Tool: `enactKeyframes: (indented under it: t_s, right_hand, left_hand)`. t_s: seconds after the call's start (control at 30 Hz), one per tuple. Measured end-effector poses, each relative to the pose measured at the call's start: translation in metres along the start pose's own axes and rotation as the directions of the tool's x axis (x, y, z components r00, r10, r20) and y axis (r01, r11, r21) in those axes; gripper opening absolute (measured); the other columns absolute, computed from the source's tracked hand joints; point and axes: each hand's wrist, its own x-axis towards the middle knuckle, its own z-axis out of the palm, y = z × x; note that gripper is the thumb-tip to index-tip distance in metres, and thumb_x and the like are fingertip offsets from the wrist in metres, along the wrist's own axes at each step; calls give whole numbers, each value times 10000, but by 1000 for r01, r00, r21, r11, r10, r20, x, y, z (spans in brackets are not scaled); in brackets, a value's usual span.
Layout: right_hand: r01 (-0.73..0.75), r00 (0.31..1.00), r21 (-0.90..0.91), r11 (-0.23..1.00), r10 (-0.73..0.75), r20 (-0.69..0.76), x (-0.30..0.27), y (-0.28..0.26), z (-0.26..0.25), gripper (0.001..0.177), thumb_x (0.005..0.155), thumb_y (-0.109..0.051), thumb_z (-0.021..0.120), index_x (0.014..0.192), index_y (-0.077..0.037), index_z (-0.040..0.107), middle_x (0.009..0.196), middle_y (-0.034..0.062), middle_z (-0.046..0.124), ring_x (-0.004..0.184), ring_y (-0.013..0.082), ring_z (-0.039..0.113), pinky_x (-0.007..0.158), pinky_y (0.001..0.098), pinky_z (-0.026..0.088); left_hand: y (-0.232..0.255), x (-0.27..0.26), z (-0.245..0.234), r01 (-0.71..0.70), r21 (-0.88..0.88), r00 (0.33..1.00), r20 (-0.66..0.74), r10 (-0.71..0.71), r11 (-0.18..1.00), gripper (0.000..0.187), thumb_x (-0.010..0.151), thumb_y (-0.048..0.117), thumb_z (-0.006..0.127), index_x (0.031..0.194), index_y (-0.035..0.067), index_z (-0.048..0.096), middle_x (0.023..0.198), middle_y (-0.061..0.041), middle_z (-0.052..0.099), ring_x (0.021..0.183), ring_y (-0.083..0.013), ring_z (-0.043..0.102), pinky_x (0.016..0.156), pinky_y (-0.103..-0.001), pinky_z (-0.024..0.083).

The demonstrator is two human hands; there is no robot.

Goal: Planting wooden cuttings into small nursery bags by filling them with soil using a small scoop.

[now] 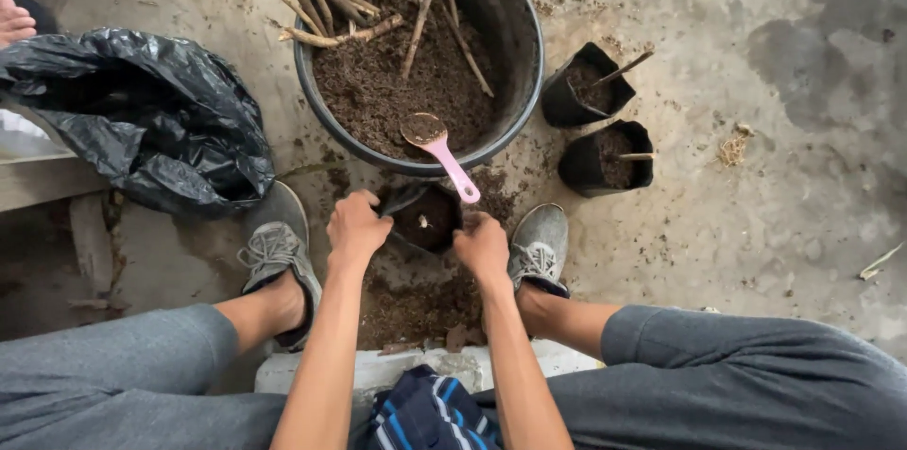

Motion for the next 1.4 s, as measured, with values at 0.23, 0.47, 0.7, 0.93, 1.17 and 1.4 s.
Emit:
enactKeyframes:
  t_s: [0.23,0.47,0.7,0.93,1.17,1.4]
  right_hand:
    - [106,993,119,987,-112,43,-68,-62,-61,461,798,-112,699,1229,51,683,920,220,758,1022,446,725,877,561,559]
    - [153,954,-96,984,-122,273,-87,-76,-84,617,843,-243,689,1357,64,539,1220,333,586,1118,506,663,899,601,553]
    - [221,945,8,975,-216,244,-76,-71,-66,601,949,-293,692,1391,91,557,1252,311,646,1210,474,634,998,601,522]
    - [239,970,-12,971,-238,53,-50,-48,-32,182,862,-222,713,908,-83,820,770,199,755,832,456,743,735,519,591]
    - [236,972,-27,971,-236,17,-41,-41,-37,173,843,-181,686,917,-115,828,681,170,722,733,422,731,665,482,585]
    - [159,986,-7,987,-159,44,-64,-69,-72,229,878,-272,667,930,-127,836,797,140,776,870,407,753,796,481,582]
  left_hand:
    - [27,-37,-39,-78,-28,995,65,80,997,376,865,98,703,1240,72,709,1034,-154,782,1057,-391,727,907,-540,573]
    - [13,-55,-59,-54,-54,998,30,56,997,380,876,163,707,1245,72,697,973,-130,794,1035,-379,728,907,-546,572]
    - [33,-73,-38,13,-36,999,30,-12,999,652,875,253,713,1444,28,489,1288,-236,566,1161,-466,639,965,-621,541]
    - [11,-63,-6,8,28,996,91,-11,1000,527,914,92,624,1404,-51,494,1237,-270,563,1102,-486,664,941,-599,564]
    - [19,-68,-42,-15,-204,1000,-12,12,979,335,946,-3,593,1268,-52,672,1205,-315,690,1129,-476,684,903,-590,582]
    - [28,-53,-52,-43,-144,971,-239,8,989,208,968,282,665,1071,172,807,949,-116,793,930,-386,743,799,-541,603]
